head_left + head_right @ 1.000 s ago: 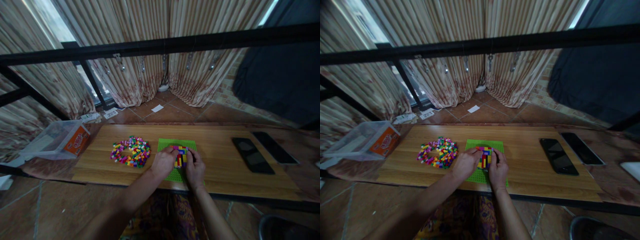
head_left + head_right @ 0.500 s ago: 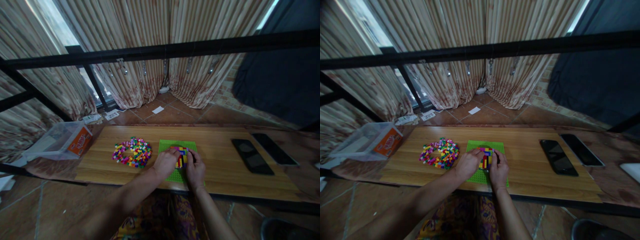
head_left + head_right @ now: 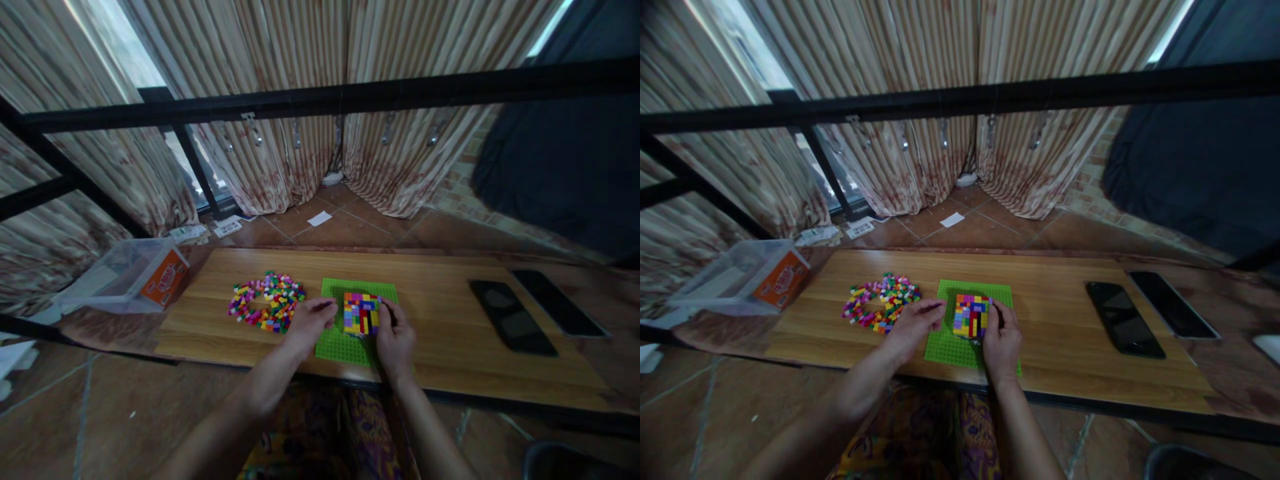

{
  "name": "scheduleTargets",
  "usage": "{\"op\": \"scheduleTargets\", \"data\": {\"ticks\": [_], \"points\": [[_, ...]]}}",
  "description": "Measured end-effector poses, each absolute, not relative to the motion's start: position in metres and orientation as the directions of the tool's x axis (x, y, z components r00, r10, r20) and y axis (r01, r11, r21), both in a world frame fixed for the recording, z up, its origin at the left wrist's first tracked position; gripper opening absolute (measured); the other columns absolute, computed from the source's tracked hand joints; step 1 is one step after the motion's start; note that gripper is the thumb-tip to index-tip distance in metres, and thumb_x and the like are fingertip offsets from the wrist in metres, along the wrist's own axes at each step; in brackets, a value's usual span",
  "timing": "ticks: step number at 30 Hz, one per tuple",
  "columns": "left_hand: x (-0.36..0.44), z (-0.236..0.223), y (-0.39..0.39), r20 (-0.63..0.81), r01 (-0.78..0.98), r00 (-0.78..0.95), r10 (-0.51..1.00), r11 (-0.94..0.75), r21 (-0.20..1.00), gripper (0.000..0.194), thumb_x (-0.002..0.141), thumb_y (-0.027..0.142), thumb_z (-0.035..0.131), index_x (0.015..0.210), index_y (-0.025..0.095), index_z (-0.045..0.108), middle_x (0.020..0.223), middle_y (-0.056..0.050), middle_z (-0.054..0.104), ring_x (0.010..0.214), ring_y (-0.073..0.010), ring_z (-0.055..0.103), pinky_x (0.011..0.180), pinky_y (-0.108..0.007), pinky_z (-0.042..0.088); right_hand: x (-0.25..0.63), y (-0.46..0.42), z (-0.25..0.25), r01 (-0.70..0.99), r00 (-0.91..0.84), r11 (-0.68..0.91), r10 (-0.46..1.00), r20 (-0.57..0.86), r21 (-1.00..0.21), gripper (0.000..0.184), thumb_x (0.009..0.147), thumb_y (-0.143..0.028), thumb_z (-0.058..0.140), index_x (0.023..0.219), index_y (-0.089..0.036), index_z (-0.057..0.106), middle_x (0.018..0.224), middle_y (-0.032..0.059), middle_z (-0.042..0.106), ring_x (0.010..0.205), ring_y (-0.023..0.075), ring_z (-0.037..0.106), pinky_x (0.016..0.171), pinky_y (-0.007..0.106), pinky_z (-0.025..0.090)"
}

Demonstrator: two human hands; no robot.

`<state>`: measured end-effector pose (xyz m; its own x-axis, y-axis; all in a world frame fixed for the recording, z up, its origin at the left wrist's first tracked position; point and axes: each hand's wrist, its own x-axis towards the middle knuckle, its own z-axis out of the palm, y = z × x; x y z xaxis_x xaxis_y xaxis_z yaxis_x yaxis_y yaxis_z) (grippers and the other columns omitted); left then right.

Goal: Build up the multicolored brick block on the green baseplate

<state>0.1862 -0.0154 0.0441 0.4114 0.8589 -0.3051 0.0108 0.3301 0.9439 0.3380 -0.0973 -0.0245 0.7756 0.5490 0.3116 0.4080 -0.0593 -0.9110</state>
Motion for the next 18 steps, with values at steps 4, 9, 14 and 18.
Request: {"op": "scheduleTargets", "data": {"ticks": [4, 9, 14, 18], "points": [[0.191, 0.052, -0.018, -0.344, -0.06, 0.431, 0.834, 0.406, 0.912, 0.015, 0.075, 0.022, 0.069, 0.086, 0.013, 0.073, 0.066, 0.0, 0.063, 0.056, -0.007, 0.055, 0.058, -0.021, 0.045, 0.338, -0.098, -0.023, 0.432, 0.772, -0.078, 0.547, 0.323, -0.899, 0.042, 0.091, -0.046, 0.047, 0.104, -0.013, 0.07, 0.103, 0.0135, 0.07, 0.095, 0.0239, 0.064, 0.087, 0.039, 0.048], [0.196, 0.045, -0.018, -0.247, 0.012, 0.475, 0.845, 0.275, 0.961, 0.017, 0.082, 0.016, 0.058, 0.095, 0.014, 0.07, 0.07, 0.0, 0.065, 0.057, -0.0072, 0.057, 0.06, -0.02, 0.049, 0.338, -0.098, -0.022, 0.421, 0.779, -0.088, 0.545, 0.31, -0.903, 0.043, 0.09, -0.047, 0.047, 0.105, -0.014, 0.07, 0.103, 0.0132, 0.07, 0.095, 0.0239, 0.064, 0.086, 0.039, 0.049], [0.195, 0.038, -0.018, 0.0, 0.157, 0.527, 0.85, -0.097, 0.983, 0.024, 0.087, 0.018, 0.052, 0.108, 0.019, 0.061, 0.087, -0.002, 0.071, 0.076, -0.014, 0.067, 0.07, -0.026, 0.054, 0.338, -0.098, -0.024, 0.412, 0.782, -0.078, 0.542, 0.308, -0.908, 0.042, 0.09, -0.047, 0.048, 0.105, -0.014, 0.07, 0.103, 0.0128, 0.07, 0.096, 0.0237, 0.064, 0.087, 0.039, 0.048], [0.194, 0.039, -0.016, 0.166, 0.341, 0.582, 0.796, -0.424, 0.839, 0.016, 0.09, 0.021, 0.05, 0.101, 0.023, 0.062, 0.092, -0.001, 0.072, 0.086, -0.0162, 0.068, 0.08, -0.028, 0.052, 0.338, -0.097, -0.024, 0.408, 0.781, -0.08, 0.546, 0.303, -0.909, 0.041, 0.09, -0.047, 0.048, 0.105, -0.015, 0.069, 0.104, 0.0123, 0.07, 0.096, 0.0235, 0.064, 0.088, 0.039, 0.048]]}}
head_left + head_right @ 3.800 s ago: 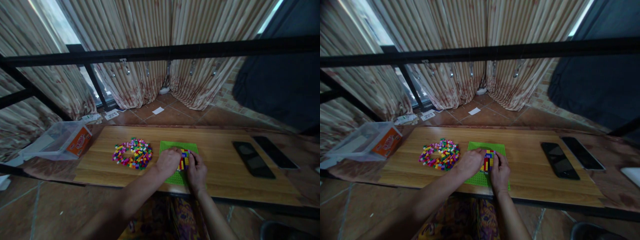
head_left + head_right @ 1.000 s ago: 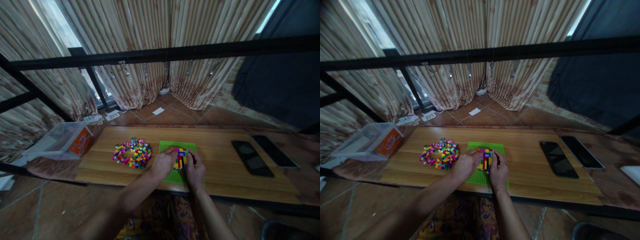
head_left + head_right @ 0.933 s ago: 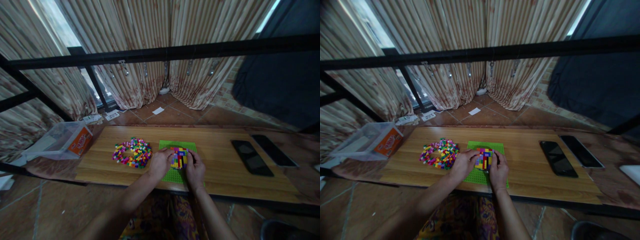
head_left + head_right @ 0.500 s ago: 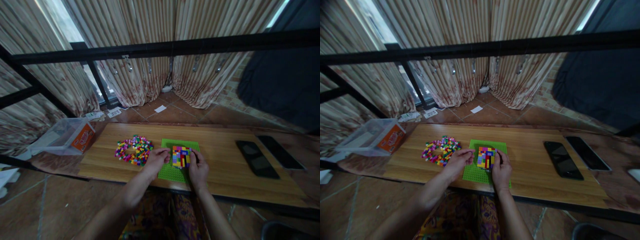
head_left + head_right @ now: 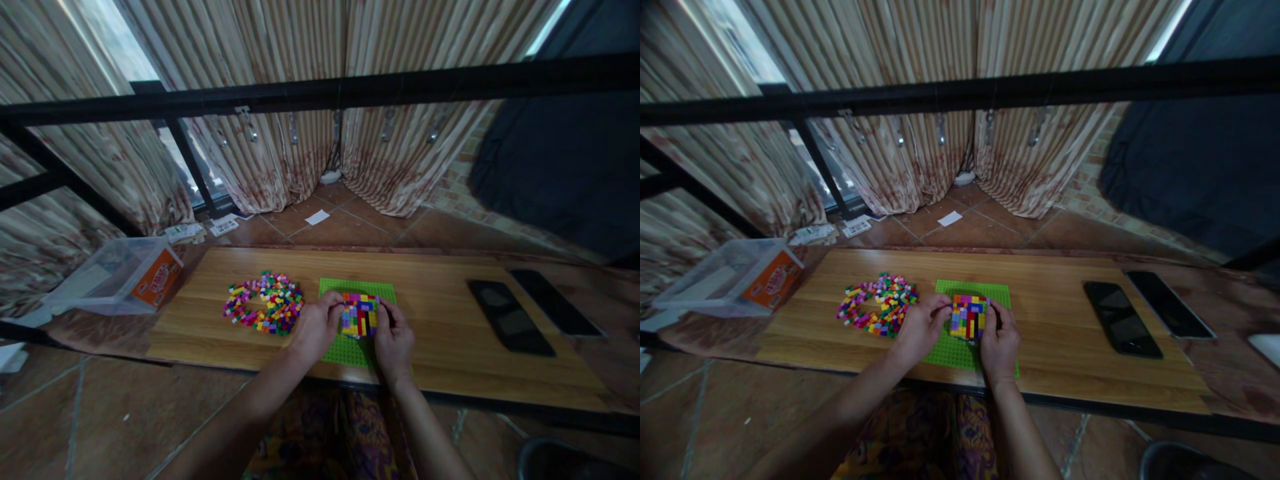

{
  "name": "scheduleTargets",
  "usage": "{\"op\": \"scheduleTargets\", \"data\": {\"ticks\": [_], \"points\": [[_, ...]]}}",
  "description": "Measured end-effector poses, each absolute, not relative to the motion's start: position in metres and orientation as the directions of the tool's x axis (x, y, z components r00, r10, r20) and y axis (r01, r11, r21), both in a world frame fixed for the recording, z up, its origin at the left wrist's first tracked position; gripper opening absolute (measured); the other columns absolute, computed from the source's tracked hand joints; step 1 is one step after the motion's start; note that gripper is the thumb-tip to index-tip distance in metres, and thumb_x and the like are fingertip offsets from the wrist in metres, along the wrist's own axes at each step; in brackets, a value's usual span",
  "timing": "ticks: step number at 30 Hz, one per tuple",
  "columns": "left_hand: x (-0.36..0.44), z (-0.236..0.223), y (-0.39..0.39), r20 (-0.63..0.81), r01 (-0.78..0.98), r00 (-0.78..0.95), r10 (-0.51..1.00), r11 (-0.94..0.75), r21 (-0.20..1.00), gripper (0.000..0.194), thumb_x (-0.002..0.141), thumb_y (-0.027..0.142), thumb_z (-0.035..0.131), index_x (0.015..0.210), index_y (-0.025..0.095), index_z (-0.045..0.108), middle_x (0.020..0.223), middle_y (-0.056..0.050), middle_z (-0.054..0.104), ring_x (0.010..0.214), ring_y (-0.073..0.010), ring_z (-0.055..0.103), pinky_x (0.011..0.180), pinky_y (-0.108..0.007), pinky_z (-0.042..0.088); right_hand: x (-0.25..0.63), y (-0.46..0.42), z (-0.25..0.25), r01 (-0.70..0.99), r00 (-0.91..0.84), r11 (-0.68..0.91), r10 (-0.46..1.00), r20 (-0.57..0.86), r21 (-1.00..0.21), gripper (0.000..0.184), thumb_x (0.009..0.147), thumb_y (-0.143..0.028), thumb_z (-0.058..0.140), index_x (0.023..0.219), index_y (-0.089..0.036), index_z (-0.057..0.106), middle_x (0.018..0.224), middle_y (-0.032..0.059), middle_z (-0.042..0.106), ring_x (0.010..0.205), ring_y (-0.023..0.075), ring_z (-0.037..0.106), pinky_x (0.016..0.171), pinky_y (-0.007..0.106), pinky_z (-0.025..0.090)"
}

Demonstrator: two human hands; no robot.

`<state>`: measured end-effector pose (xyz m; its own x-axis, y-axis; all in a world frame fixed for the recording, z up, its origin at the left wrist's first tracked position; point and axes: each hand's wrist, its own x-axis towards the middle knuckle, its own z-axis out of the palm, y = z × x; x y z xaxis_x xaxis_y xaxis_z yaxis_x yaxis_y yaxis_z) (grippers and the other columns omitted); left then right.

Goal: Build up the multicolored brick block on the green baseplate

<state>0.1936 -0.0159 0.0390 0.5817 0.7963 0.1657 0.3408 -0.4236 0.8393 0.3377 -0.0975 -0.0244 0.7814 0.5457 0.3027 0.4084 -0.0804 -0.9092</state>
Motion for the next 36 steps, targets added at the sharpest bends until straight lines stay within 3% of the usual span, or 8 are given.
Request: {"op": "scheduleTargets", "data": {"ticks": [7, 16, 26, 29, 32, 36], "points": [[0.206, 0.039, -0.014, 0.277, 0.403, 0.612, 0.741, -0.593, 0.697, 0.017, 0.091, 0.021, 0.052, 0.094, 0.022, 0.068, 0.097, -0.002, 0.07, 0.093, -0.0159, 0.064, 0.086, -0.029, 0.05, 0.337, -0.098, -0.02, 0.413, 0.78, -0.102, 0.553, 0.293, -0.905, 0.042, 0.091, -0.047, 0.046, 0.106, -0.015, 0.069, 0.105, 0.0124, 0.07, 0.096, 0.0235, 0.064, 0.088, 0.039, 0.047], [0.22, 0.024, -0.017, 0.333, 0.365, 0.497, 0.801, -0.541, 0.758, 0.011, 0.08, 0.015, 0.067, 0.084, 0.023, 0.074, 0.097, -0.001, 0.067, 0.098, -0.0167, 0.059, 0.094, -0.034, 0.047, 0.336, -0.099, -0.019, 0.4, 0.773, -0.078, 0.564, 0.29, -0.913, 0.042, 0.091, -0.047, 0.047, 0.108, -0.015, 0.069, 0.107, 0.0126, 0.07, 0.098, 0.0234, 0.063, 0.089, 0.039, 0.047], [0.225, 0.022, -0.015, 0.321, 0.363, 0.451, 0.833, -0.5, 0.786, 0.014, 0.076, 0.01, 0.066, 0.08, 0.022, 0.072, 0.094, -0.001, 0.064, 0.094, -0.0157, 0.06, 0.09, -0.033, 0.049, 0.337, -0.099, -0.023, 0.411, 0.772, -0.075, 0.559, 0.303, -0.908, 0.041, 0.091, -0.047, 0.047, 0.107, -0.016, 0.069, 0.106, 0.0119, 0.07, 0.098, 0.0236, 0.064, 0.089, 0.04, 0.048], [0.222, 0.022, -0.018, 0.375, 0.416, 0.53, 0.761, -0.619, 0.666, 0.012, 0.084, 0.016, 0.061, 0.083, 0.023, 0.072, 0.094, -0.001, 0.066, 0.093, -0.0167, 0.059, 0.089, -0.035, 0.047, 0.337, -0.099, -0.022, 0.41, 0.776, -0.077, 0.553, 0.303, -0.909, 0.041, 0.091, -0.047, 0.047, 0.107, -0.016, 0.069, 0.107, 0.0117, 0.07, 0.097, 0.0235, 0.064, 0.088, 0.04, 0.048], [0.217, 0.026, -0.022, 0.427, 0.458, 0.644, 0.634, -0.767, 0.448, 0.018, 0.091, 0.021, 0.053, 0.09, 0.023, 0.071, 0.1, -0.002, 0.068, 0.094, -0.0196, 0.057, 0.091, -0.04, 0.043, 0.336, -0.099, -0.021, 0.416, 0.775, -0.09, 0.556, 0.3, -0.905, 0.041, 0.091, -0.047, 0.047, 0.107, -0.016, 0.069, 0.107, 0.012, 0.069, 0.098, 0.0236, 0.064, 0.089, 0.039, 0.048], [0.214, 0.034, -0.028, 0.372, 0.498, 0.744, 0.555, -0.832, 0.245, 0.02, 0.092, 0.02, 0.049, 0.1, 0.019, 0.067, 0.11, -0.006, 0.067, 0.099, -0.0223, 0.055, 0.098, -0.045, 0.039, 0.336, -0.1, -0.02, 0.42, 0.771, -0.097, 0.562, 0.298, -0.902, 0.041, 0.091, -0.046, 0.046, 0.107, -0.015, 0.068, 0.106, 0.0125, 0.07, 0.097, 0.0236, 0.064, 0.088, 0.039, 0.048]]}}
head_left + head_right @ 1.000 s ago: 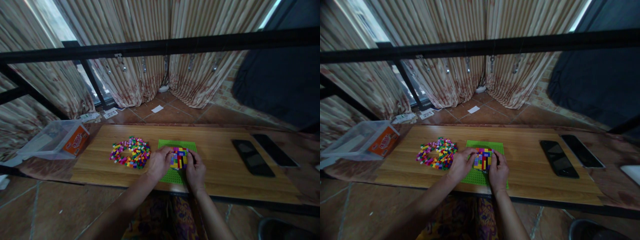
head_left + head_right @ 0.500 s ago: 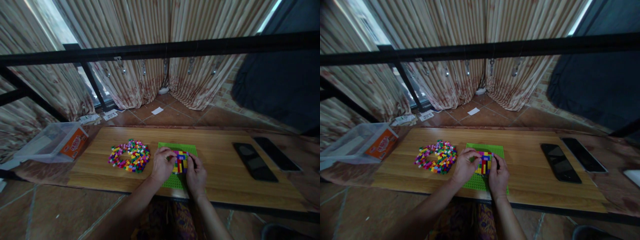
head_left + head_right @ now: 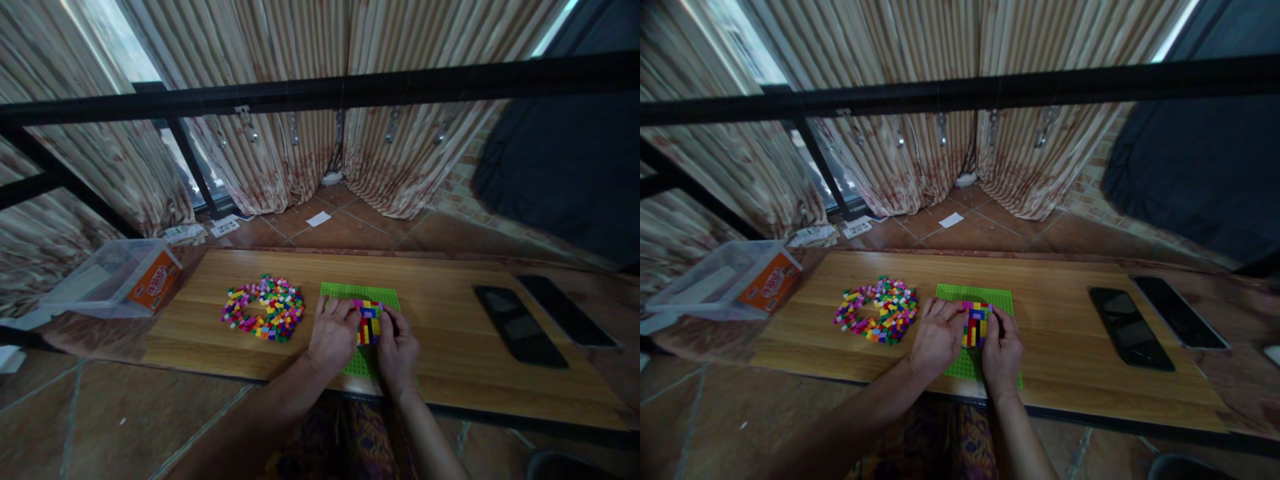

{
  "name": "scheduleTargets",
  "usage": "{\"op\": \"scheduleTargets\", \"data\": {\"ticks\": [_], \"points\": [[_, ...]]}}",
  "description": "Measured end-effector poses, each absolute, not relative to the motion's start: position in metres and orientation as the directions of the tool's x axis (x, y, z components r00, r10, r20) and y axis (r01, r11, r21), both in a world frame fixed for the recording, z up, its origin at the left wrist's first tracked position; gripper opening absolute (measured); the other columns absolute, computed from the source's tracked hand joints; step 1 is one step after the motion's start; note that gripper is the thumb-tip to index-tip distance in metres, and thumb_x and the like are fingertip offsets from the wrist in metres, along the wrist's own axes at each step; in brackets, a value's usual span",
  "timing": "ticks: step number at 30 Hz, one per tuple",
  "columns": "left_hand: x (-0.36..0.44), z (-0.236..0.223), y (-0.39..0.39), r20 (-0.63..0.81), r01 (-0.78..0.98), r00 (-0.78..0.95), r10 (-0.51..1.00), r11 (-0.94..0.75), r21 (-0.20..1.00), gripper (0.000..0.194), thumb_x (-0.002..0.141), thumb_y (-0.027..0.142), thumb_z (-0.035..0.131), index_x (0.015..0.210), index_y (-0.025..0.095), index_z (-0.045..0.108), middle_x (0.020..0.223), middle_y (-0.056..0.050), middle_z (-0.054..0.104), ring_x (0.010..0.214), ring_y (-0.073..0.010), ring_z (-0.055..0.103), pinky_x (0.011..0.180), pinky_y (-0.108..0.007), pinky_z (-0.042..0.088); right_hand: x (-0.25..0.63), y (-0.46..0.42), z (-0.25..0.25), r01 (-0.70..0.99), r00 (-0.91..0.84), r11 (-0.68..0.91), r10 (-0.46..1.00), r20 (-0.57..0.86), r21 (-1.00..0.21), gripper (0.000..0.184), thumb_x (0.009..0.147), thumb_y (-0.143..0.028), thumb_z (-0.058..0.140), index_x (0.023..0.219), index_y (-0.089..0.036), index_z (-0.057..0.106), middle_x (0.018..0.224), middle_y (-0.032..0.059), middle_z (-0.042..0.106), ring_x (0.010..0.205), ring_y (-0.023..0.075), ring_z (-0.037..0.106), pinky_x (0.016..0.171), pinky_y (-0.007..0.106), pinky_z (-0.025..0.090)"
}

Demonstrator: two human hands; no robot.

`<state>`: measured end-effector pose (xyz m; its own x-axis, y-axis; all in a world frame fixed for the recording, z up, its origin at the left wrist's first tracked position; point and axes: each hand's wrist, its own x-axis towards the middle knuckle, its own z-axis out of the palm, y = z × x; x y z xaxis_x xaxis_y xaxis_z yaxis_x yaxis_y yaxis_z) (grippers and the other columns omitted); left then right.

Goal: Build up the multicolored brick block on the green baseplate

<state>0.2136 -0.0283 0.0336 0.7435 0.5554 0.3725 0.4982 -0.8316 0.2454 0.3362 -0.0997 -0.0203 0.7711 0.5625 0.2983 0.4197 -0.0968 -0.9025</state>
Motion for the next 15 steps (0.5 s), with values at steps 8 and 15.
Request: {"op": "scheduleTargets", "data": {"ticks": [8, 15], "points": [[0.212, 0.031, -0.034, 0.272, 0.51, 0.801, 0.534, -0.846, 0.158, 0.024, 0.092, 0.016, 0.046, 0.108, 0.017, 0.064, 0.104, -0.007, 0.067, 0.103, -0.0229, 0.055, 0.104, -0.046, 0.036, 0.338, -0.1, -0.022, 0.43, 0.776, -0.111, 0.552, 0.304, -0.896, 0.044, 0.09, -0.049, 0.047, 0.107, -0.015, 0.069, 0.106, 0.0129, 0.07, 0.097, 0.0247, 0.064, 0.088, 0.04, 0.048], [0.193, 0.061, -0.037, 0.387, 0.488, 0.62, 0.682, -0.722, 0.49, 0.034, 0.09, 0.014, 0.046, 0.119, 0.02, 0.063, 0.12, -0.008, 0.065, 0.108, -0.0235, 0.055, 0.098, -0.043, 0.043, 0.343, -0.098, -0.034, 0.411, 0.792, -0.098, 0.531, 0.302, -0.906, 0.048, 0.088, -0.052, 0.049, 0.107, -0.013, 0.07, 0.103, 0.0142, 0.071, 0.094, 0.0259, 0.065, 0.086, 0.041, 0.048]]}}
